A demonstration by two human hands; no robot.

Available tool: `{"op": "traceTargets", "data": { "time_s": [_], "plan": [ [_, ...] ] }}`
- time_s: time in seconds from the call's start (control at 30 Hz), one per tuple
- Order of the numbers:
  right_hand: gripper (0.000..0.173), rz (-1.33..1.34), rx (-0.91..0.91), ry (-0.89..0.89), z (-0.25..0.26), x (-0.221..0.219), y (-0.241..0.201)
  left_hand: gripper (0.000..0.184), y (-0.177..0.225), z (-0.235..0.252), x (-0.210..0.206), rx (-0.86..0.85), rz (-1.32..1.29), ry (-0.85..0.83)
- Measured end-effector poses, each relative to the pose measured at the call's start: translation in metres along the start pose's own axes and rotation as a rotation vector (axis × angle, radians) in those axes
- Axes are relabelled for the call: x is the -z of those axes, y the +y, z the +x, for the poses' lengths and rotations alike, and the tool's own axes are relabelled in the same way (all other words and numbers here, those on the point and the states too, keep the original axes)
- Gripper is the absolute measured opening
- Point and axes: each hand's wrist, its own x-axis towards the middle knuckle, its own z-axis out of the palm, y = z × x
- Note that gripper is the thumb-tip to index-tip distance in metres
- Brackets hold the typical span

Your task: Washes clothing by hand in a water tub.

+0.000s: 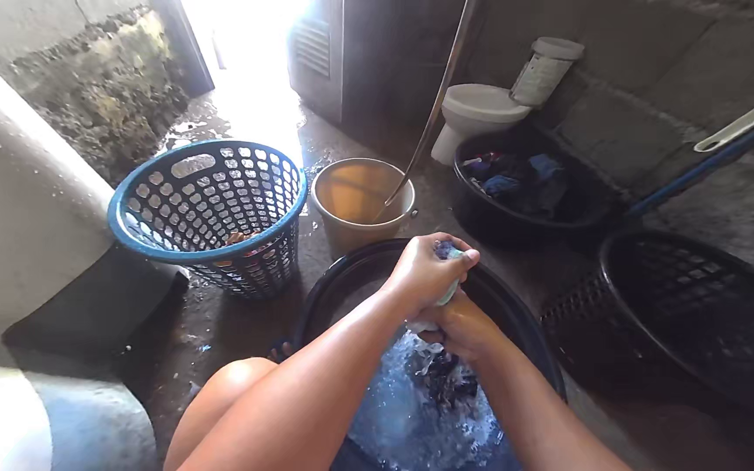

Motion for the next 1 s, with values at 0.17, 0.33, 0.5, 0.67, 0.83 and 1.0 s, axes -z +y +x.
{"op": "traceTargets", "data": {
  "time_s": [0.17,0.33,0.5,0.67,0.83,1.0],
  "plan": [
    [0.014,-0.175,0.036,0.183,0.005,-0.016,0.010,0.022,0.001,0.000,-0.005,0.096,0.025,0.146],
    [0.014,-0.432,0.287,0.257,0.014,-0.015,0.028,0.032,-0.006,0.000,-0.006,0.115,0.039,0.200],
    [0.028,-0.657,0.385,0.373,0.016,-0.024,0.029,0.035,-0.005,-0.002,-0.002,0.182,-0.107,0.223],
    [0.089,-0.637,0.310,0.155,0.034,-0.030,0.023,0.034,0.007,0.001,0.032,0.103,0.232,0.356],
    [0.085,-0.761,-0.043,0.029,0.075,0.012,0.111,0.033,0.044,-0.016,0.120,-0.263,0.778,0.868],
    [0.082,-0.866,-0.552,0.021,0.047,0.041,0.257,0.096,0.041,-0.043,0.184,-0.170,0.921,1.119]
  ]
}}
